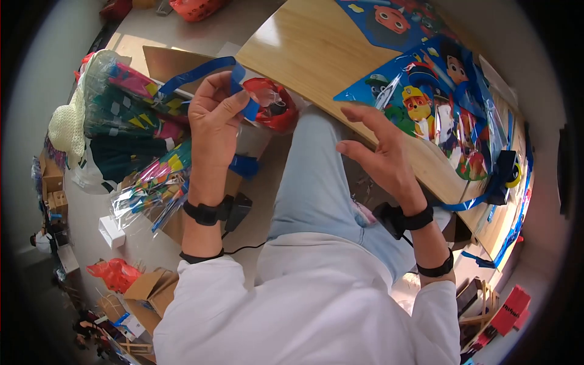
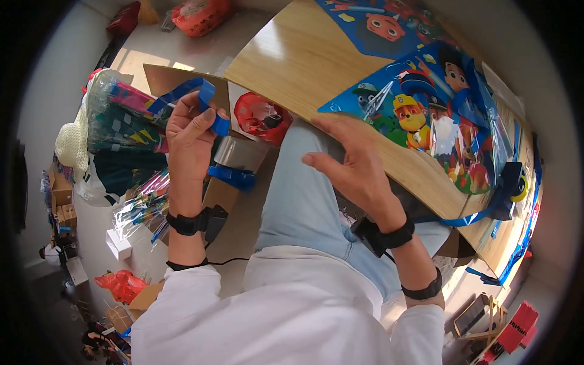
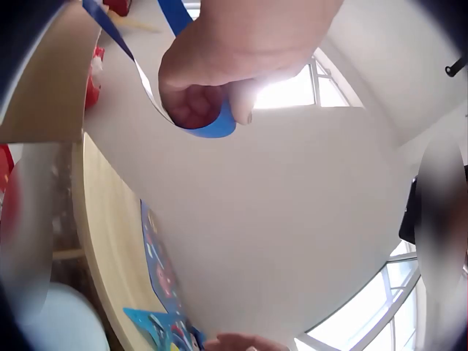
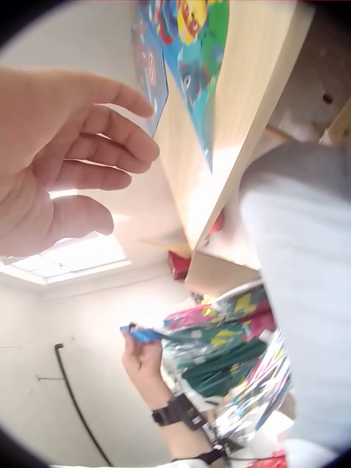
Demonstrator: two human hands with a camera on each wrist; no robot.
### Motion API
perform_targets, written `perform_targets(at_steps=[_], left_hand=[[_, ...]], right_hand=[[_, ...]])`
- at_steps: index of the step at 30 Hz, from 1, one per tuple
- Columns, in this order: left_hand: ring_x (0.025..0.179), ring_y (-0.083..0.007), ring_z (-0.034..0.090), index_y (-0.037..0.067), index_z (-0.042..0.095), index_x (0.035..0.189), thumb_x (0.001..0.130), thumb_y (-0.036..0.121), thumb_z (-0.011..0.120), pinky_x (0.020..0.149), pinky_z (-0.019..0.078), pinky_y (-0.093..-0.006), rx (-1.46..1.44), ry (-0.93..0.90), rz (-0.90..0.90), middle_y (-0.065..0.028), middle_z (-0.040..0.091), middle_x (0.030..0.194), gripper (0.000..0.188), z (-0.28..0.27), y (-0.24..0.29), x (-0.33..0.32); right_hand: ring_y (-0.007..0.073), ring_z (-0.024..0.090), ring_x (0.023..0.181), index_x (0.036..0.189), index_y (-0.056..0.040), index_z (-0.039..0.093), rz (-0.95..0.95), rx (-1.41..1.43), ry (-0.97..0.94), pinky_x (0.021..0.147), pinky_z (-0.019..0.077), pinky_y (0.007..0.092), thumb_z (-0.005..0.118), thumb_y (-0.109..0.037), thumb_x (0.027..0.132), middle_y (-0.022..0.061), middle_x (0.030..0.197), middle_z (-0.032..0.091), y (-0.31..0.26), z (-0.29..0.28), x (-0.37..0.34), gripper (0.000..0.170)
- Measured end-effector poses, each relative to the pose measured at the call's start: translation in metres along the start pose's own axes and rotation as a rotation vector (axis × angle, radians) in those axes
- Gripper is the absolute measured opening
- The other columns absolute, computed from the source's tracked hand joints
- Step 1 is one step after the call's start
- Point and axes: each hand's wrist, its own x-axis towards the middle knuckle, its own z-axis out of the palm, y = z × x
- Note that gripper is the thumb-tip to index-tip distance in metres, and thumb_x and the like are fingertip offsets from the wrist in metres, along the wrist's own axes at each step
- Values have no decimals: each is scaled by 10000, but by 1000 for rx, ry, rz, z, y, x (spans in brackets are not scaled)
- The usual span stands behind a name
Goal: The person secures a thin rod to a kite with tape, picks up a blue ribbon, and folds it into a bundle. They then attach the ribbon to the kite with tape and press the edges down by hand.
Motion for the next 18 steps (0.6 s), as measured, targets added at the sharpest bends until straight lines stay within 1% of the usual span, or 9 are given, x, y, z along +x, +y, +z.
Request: perform_targets(at_steps=[4,5,8,9,12,13,16,17,18], left_hand=[[841,-164,684,-26,590,1142,851,-37,704,792,555,-274,-184,-219,-189,-115,697,997,313,93,-34,-16],[853,-158,683,-28,588,1141,848,-25,716,796,555,-272,-181,-213,-180,-112,698,1006,320,106,-42,-17],[873,-155,678,-33,583,1138,853,-14,720,815,554,-278,-104,-144,-148,-106,697,1006,316,136,-57,-19],[880,-152,673,-33,584,1132,873,27,721,830,546,-271,-91,-177,-170,-103,696,993,299,137,-70,-17],[888,-166,677,0,586,1096,914,75,684,841,550,-297,-115,-170,-462,-120,692,1003,220,141,-103,-33],[910,-189,674,25,607,1049,974,248,637,863,545,-337,-29,-242,-543,-110,692,1003,237,142,-112,-43],[949,-208,666,51,631,1003,994,408,577,902,526,-373,-54,-391,-889,-90,693,1003,361,144,-130,-60],[982,-223,657,61,655,1012,988,513,530,935,507,-392,-47,-414,-888,-78,692,1018,469,143,-140,-64],[962,-204,662,53,653,1042,989,485,545,908,512,-371,-48,-425,-890,-71,691,1013,449,147,-140,-65]], right_hand=[[344,605,989,1040,19,630,-79,93,65,853,471,397,729,-60,764,172,1010,651,-7,11,1,304],[293,611,831,960,22,628,-61,125,155,742,473,373,720,-56,786,144,871,640,-5,9,-4,212],[194,571,694,905,25,635,336,173,104,654,455,314,715,-52,811,100,728,592,2,-20,-31,145],[104,520,659,867,30,648,351,221,132,618,428,256,696,-81,864,38,675,574,10,-26,-39,120],[69,526,691,887,23,669,458,457,190,622,433,239,667,-103,907,9,717,611,27,-46,-59,128],[63,529,697,898,26,680,446,469,197,620,441,237,650,-116,931,0,753,633,34,-52,-67,149],[65,529,695,910,26,682,492,513,167,613,448,244,653,-114,928,-2,751,629,43,-66,-84,144],[65,530,695,912,26,682,510,503,177,612,448,245,653,-111,927,1,746,626,44,-67,-88,141],[66,530,695,915,27,681,527,493,186,612,448,247,653,-109,925,3,741,622,44,-68,-91,139]])
